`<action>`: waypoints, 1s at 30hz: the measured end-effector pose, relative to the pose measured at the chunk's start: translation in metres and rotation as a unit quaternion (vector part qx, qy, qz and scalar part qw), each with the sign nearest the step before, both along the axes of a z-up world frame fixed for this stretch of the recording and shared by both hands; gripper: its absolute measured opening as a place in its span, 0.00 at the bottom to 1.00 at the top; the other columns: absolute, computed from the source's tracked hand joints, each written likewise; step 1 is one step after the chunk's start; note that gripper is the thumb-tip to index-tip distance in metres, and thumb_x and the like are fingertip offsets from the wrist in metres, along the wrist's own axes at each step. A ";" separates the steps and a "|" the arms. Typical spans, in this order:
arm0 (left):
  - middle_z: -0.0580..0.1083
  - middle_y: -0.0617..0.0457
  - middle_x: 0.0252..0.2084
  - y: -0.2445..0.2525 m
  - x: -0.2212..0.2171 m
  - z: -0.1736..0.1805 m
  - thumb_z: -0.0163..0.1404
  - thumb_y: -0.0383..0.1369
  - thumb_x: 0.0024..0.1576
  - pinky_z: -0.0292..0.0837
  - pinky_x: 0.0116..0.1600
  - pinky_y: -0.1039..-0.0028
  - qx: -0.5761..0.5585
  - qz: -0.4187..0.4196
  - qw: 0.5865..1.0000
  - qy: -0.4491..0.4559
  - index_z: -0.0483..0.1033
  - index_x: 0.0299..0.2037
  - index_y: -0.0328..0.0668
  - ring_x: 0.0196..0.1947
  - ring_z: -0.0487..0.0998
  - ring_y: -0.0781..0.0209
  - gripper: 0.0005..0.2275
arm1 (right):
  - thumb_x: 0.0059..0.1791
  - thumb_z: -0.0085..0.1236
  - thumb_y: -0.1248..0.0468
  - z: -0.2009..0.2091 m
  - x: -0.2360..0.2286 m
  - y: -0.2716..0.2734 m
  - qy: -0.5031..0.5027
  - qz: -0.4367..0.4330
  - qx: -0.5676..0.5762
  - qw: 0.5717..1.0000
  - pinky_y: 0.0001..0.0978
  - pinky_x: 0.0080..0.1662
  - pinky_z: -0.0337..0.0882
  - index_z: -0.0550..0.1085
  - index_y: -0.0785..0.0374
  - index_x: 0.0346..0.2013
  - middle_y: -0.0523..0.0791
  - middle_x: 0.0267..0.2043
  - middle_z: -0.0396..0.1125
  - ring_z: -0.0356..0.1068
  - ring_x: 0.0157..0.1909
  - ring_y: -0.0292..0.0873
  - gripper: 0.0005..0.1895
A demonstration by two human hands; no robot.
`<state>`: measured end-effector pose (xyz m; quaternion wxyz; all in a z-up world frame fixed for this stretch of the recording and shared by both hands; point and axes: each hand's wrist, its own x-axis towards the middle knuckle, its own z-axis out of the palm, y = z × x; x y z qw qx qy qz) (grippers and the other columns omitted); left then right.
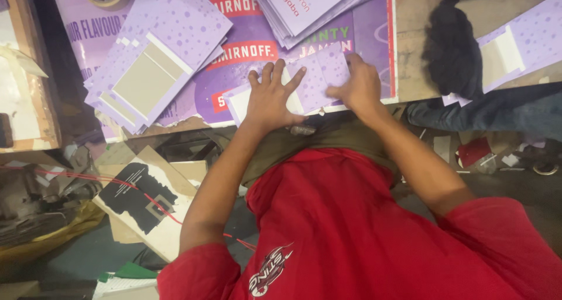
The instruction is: The person repeatedly wipes the surface of small purple papers with a dark cloth. They pick up a paper, wipe it, and place it on a stack, continuing this process for multiple items.
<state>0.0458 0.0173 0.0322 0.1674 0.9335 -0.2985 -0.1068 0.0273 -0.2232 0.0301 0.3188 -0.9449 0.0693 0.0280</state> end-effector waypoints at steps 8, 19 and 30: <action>0.59 0.36 0.68 0.000 -0.005 -0.005 0.67 0.57 0.30 0.50 0.63 0.34 -0.021 0.011 1.000 -0.009 0.62 0.71 0.62 0.67 0.57 0.35 0.51 | 0.31 0.77 0.61 -0.011 0.039 0.010 -0.059 -0.030 0.047 0.997 0.44 0.43 0.75 0.73 0.72 0.45 0.55 0.35 0.74 0.77 0.39 0.56 0.33; 0.60 0.34 0.67 0.005 -0.012 -0.008 0.65 0.62 0.33 0.51 0.62 0.33 -0.035 -0.016 0.998 -0.051 0.65 0.69 0.53 0.65 0.59 0.33 0.51 | 0.36 0.72 0.70 -0.013 -0.048 -0.008 0.055 -0.024 0.108 0.992 0.36 0.38 0.74 0.73 0.72 0.45 0.53 0.34 0.74 0.76 0.35 0.48 0.25; 0.61 0.45 0.73 -0.014 -0.011 -0.021 0.54 0.60 0.55 0.48 0.68 0.32 -0.076 -0.007 0.994 -0.079 0.67 0.67 0.37 0.72 0.59 0.41 0.38 | 0.51 0.57 0.75 -0.038 -0.026 -0.046 -0.052 -0.089 0.328 0.939 0.26 0.46 0.74 0.68 0.71 0.52 0.49 0.48 0.71 0.73 0.46 0.37 0.15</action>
